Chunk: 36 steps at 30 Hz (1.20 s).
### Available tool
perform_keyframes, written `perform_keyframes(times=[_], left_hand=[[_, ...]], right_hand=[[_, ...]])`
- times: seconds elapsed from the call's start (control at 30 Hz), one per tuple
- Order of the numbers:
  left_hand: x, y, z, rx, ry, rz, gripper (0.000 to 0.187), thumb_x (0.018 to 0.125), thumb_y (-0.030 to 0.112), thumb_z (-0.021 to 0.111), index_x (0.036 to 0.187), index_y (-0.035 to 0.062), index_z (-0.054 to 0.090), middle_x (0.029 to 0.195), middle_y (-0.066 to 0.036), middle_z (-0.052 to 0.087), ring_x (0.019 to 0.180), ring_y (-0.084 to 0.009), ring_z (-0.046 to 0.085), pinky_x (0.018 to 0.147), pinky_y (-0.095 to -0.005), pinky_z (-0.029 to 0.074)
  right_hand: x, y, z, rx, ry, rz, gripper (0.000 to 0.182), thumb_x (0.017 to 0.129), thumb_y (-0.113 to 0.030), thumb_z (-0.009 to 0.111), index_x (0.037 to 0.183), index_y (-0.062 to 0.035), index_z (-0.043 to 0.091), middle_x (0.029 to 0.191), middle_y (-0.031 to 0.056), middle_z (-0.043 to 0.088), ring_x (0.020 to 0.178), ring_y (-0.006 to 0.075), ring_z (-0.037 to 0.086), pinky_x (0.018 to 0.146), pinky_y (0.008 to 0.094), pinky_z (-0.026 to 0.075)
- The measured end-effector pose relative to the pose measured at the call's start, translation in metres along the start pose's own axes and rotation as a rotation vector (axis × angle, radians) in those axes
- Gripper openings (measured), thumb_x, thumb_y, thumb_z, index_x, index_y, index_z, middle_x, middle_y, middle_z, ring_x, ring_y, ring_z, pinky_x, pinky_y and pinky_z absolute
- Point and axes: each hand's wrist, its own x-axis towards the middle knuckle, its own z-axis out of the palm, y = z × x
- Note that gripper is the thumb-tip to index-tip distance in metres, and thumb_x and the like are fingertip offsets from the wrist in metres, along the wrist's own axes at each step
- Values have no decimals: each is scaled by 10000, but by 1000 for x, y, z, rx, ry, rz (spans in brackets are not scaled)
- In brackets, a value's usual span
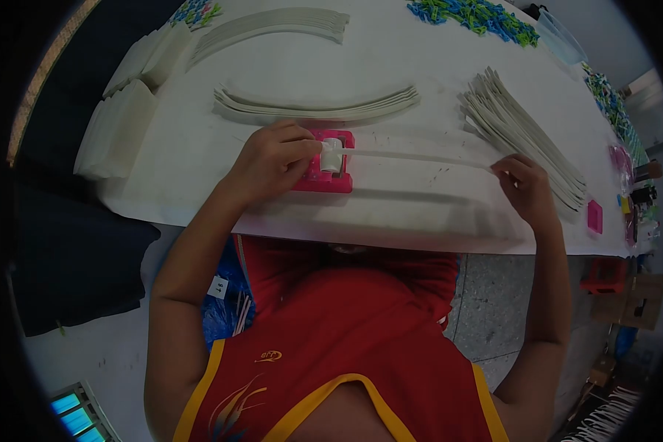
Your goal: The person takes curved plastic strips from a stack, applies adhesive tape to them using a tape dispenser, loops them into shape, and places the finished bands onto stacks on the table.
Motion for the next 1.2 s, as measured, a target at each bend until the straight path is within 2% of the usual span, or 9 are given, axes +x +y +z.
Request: perform_keyframes(times=[0.07, 0.3, 0.4, 0.47, 0.77, 1.0, 1.1, 1.17, 1.2], left_hand=[[0, 0, -1, 1, -4, 1, 194, 745, -25, 697, 912, 55, 758, 892, -91, 711, 871, -282, 690, 744, -397, 577], [1, -2, 0, -37, -1, 31, 210, 728, -55, 699, 910, 49, 711, 906, -96, 700, 841, -291, 668, 718, -393, 557], [2, -2, 0, -30, -32, -6, 178, 748, -27, 711, 905, 47, 752, 912, -97, 715, 888, -287, 692, 764, -395, 579], [3, -4, 1, -65, -9, 36, 214, 719, -60, 699, 910, 36, 711, 905, -107, 691, 837, -301, 666, 718, -396, 556], [11, 0, 3, -48, -33, 54, 184, 721, -56, 711, 884, 29, 727, 880, -105, 690, 837, -285, 657, 713, -387, 557], [35, 11, 26, -37, -58, 100, 181, 716, -39, 727, 884, 29, 738, 848, -96, 682, 784, -282, 626, 709, -368, 549], [45, 16, 26, -169, -105, 42, 135, 778, -31, 720, 891, 37, 747, 848, -74, 694, 781, -231, 634, 727, -351, 544], [53, 24, 12, -597, -244, -350, 93, 845, -30, 705, 903, 29, 746, 854, -53, 699, 804, -170, 638, 719, -329, 528], [54, 22, 8, -587, -237, -343, 93, 845, -30, 705, 903, 29, 746, 854, -53, 699, 804, -170, 638, 719, -329, 528]], right_hand=[[-16, 17, -16, -104, 83, 37, 130, 874, 97, 643, 958, 15, 699, 914, 93, 684, 726, 150, 623, 637, 268, 486], [-50, 57, -54, -189, 149, 135, 124, 902, 94, 619, 971, 13, 683, 932, 90, 680, 749, 138, 602, 681, 251, 472], [-56, 64, -59, -217, 170, 159, 121, 909, 85, 613, 978, 11, 679, 938, 86, 681, 757, 130, 599, 694, 251, 471], [-58, 69, -60, -222, 185, 175, 119, 914, 79, 604, 980, 12, 677, 940, 83, 680, 758, 124, 597, 694, 249, 471], [-64, 85, -60, -215, 190, 164, 134, 920, 75, 599, 1001, 5, 678, 944, 73, 680, 765, 119, 599, 694, 244, 470], [-69, 90, -98, -337, 244, 243, 102, 957, 36, 609, 1025, -3, 673, 947, 66, 676, 759, 110, 581, 692, 246, 469], [-68, 99, -115, -341, 268, 231, 94, 970, 20, 612, 1051, -2, 655, 925, 59, 656, 755, 101, 562, 689, 249, 464], [-66, 102, -122, -267, 276, 239, 79, 980, 11, 596, 1045, -5, 638, 889, 13, 628, 747, 87, 537, 681, 235, 444], [-64, 105, -124, -267, 286, 229, 79, 980, 11, 596, 1045, -5, 638, 889, 13, 628, 747, 87, 537, 681, 235, 444]])
